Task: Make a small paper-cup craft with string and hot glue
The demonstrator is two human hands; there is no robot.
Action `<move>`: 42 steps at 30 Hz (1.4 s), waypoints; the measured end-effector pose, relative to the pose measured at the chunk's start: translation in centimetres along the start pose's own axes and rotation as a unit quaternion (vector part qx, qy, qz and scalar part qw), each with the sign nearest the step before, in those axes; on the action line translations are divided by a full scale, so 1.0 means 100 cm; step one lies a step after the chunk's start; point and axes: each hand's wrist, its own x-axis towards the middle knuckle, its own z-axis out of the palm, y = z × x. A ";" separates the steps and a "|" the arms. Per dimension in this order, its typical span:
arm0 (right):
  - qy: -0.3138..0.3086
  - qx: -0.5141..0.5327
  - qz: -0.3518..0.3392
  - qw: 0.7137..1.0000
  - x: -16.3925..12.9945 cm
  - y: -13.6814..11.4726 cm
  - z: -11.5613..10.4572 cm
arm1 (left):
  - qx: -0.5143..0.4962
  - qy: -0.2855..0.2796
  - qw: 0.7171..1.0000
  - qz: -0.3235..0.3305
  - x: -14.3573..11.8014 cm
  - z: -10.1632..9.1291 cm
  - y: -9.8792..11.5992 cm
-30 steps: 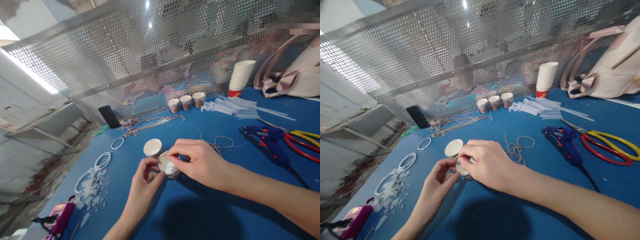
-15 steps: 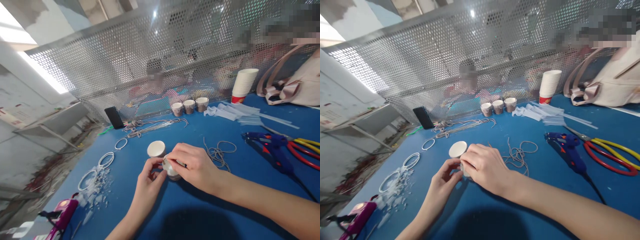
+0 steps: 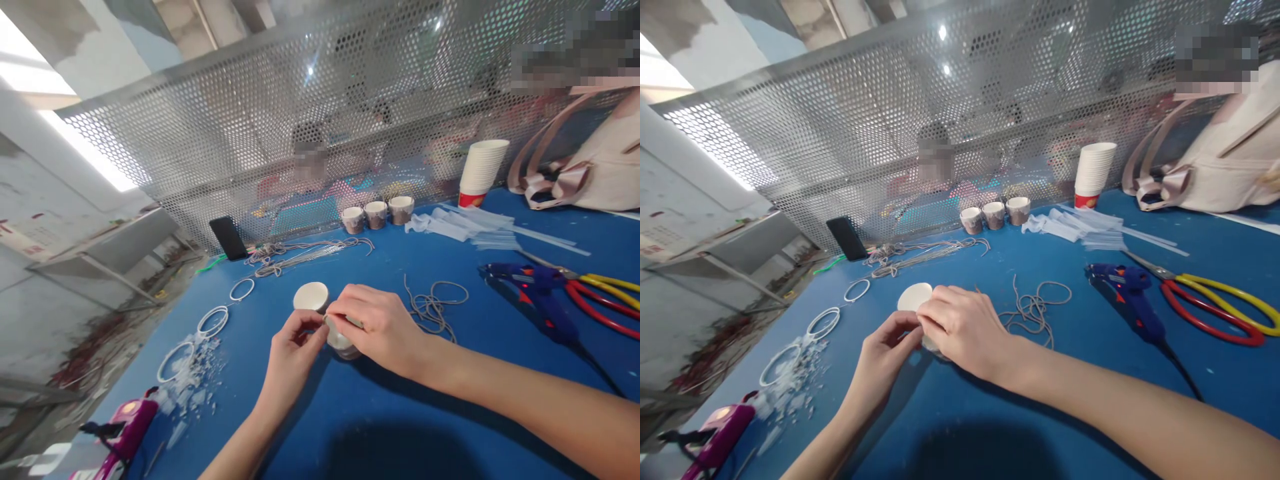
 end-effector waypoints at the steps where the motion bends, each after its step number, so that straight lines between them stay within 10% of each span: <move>1: 0.000 -0.001 0.000 1.000 0.000 0.000 0.000 | 0.003 -0.002 1.000 -0.003 0.000 0.000 0.000; 26: 0.013 0.090 0.025 0.996 0.004 0.000 0.000 | 0.096 0.038 0.984 0.144 -0.001 -0.001 0.006; 42: -0.018 0.101 0.114 0.988 0.006 0.013 -0.005 | 0.062 0.103 0.988 0.098 -0.001 -0.010 0.003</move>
